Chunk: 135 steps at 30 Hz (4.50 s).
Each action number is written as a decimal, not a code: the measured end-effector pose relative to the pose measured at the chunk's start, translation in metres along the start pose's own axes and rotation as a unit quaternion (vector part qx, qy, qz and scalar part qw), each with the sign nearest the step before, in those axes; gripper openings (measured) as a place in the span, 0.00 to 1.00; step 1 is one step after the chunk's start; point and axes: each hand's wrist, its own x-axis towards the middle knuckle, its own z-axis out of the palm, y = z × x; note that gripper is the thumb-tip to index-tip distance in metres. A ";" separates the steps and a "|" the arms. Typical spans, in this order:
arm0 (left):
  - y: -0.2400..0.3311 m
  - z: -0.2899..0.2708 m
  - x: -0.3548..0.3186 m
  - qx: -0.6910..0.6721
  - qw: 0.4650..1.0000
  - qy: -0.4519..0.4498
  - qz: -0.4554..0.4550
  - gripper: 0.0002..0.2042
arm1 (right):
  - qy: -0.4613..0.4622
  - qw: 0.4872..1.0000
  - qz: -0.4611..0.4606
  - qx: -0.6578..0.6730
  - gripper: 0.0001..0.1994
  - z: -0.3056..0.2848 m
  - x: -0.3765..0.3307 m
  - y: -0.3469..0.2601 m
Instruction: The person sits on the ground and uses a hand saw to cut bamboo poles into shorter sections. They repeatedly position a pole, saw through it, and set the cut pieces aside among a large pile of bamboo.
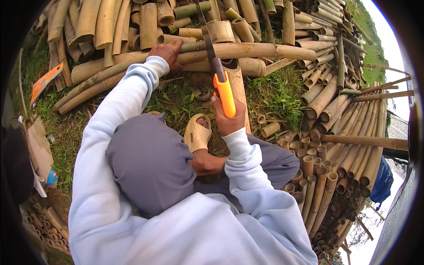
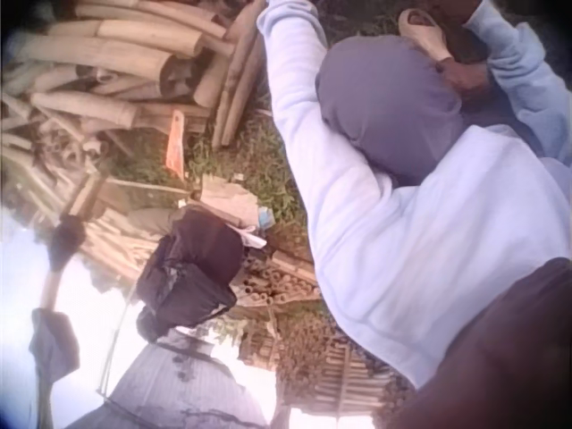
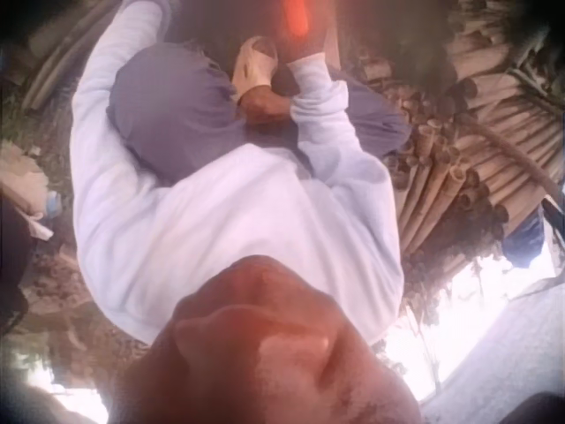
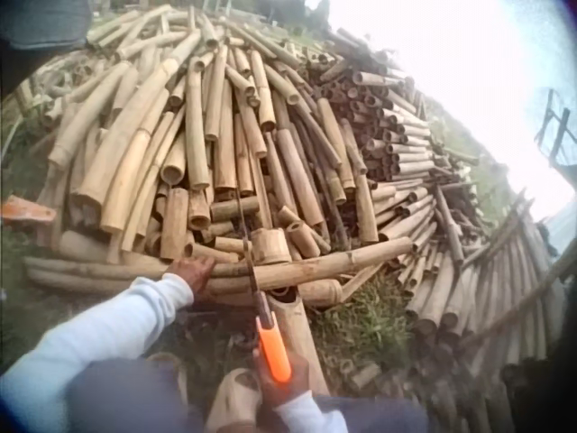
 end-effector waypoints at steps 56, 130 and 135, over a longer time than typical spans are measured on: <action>-0.009 0.002 0.006 -0.006 1.000 -0.015 -0.022 0.35 | 0.002 0.998 0.013 -0.063 0.07 -0.054 -0.101 0.000; -0.007 0.034 -0.125 0.015 0.990 0.060 0.128 0.28 | -0.068 0.989 0.095 0.085 0.05 -0.001 -0.012 0.005; 0.002 0.029 -0.066 0.043 0.941 0.310 0.130 0.28 | -0.048 0.995 0.061 0.061 0.06 0.003 -0.012 0.012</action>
